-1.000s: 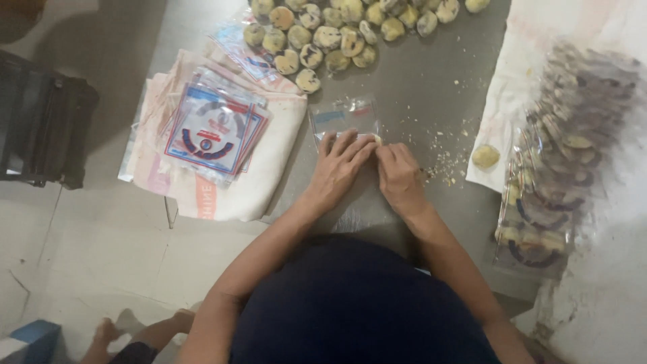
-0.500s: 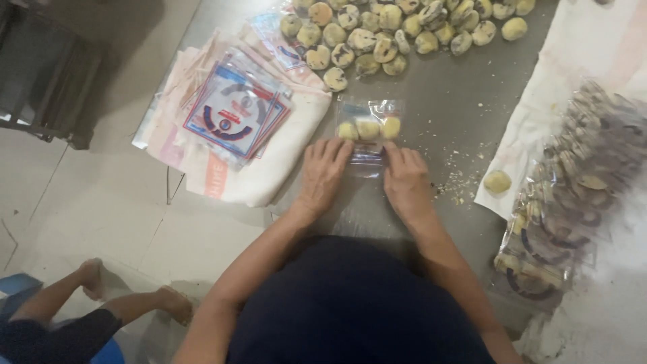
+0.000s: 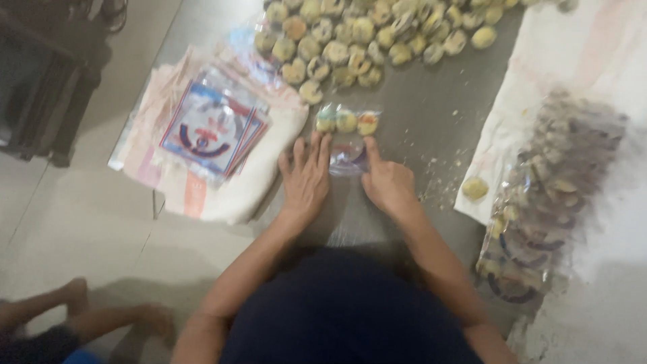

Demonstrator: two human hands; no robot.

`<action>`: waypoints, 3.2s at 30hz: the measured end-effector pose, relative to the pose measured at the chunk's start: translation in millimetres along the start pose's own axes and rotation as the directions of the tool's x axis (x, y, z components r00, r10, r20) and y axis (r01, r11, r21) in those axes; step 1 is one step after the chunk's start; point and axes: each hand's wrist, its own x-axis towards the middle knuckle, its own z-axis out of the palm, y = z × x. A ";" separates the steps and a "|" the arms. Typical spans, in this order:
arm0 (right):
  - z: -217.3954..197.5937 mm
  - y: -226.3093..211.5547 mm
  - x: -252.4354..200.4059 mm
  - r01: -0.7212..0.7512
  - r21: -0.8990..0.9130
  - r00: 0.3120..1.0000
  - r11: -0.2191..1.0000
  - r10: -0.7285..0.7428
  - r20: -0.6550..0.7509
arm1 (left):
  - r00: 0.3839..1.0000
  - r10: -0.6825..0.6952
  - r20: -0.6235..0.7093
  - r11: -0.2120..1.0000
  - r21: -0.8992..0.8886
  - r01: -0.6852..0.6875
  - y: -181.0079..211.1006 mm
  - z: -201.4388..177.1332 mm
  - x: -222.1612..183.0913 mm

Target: Manually sorting and placing small round cookies into individual plastic bags from a large pile on a production table.

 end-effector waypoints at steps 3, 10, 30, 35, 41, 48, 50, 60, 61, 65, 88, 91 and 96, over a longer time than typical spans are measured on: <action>-35.6 43.0 24.2 0.009 0.554 0.957 0.833 -0.168 0.237 | 0.989 0.129 -0.076 0.988 0.100 -0.121 -0.1 -5.1 -9.9; -121.3 135.7 143.9 0.061 0.671 0.894 0.739 0.258 -0.365 | 0.873 0.404 -0.273 0.900 -0.053 -0.433 9.3 -20.1 -17.9; -164.4 309.3 255.4 -0.441 0.326 0.750 0.836 0.542 -0.378 | 0.940 0.232 -0.252 0.967 -0.044 -0.250 14.6 -6.7 1.5; -187.3 322.2 278.2 -0.304 0.257 0.787 0.917 0.394 -0.475 | 0.905 0.255 -0.340 0.964 0.012 -0.267 19.4 -16.9 12.1; -161.4 354.4 350.8 -0.141 -0.268 0.864 0.953 -0.014 -0.504 | 0.904 0.132 -0.407 0.984 -0.056 -0.169 30.8 -24.6 19.0; -202.8 350.7 307.2 -0.495 -0.262 0.865 0.829 0.442 -0.235 | 0.939 0.091 -0.333 0.983 -0.123 -0.139 26.2 -24.8 16.7; -202.4 317.1 293.1 -0.429 -0.163 0.896 0.888 0.397 -0.198 | 0.934 0.115 -0.339 0.981 -0.108 -0.161 23.4 -20.3 17.3; -110.4 266.0 276.8 -0.216 -0.169 0.890 0.962 0.123 -0.440 | 0.968 0.240 -0.080 0.957 -0.148 -0.249 7.7 -9.4 1.2; -102.0 247.3 267.3 -0.209 -0.163 0.894 0.964 0.121 -0.432 | 0.970 0.234 -0.071 0.960 -0.143 -0.242 9.9 -15.6 3.7; -51.6 186.6 232.8 -0.174 -0.105 0.845 0.979 0.094 -0.527 | 0.949 0.252 -0.188 0.932 -0.218 -0.291 12.4 -32.6 0.4; 3.4 44.7 -4.1 -0.028 -0.277 0.916 0.961 -0.086 -0.392 | 0.882 0.449 -0.143 0.887 -0.046 -0.459 6.5 6.2 -25.5; 2.9 47.5 -46.9 0.013 -0.039 0.904 0.999 -0.029 -0.426 | 0.917 0.399 0.001 0.915 -0.064 -0.398 13.1 -6.0 -17.4; 29.2 17.8 -86.6 0.115 0.599 0.922 0.793 0.139 -0.362 | 0.918 0.395 0.034 0.904 -0.192 -0.382 19.9 -10.4 -9.0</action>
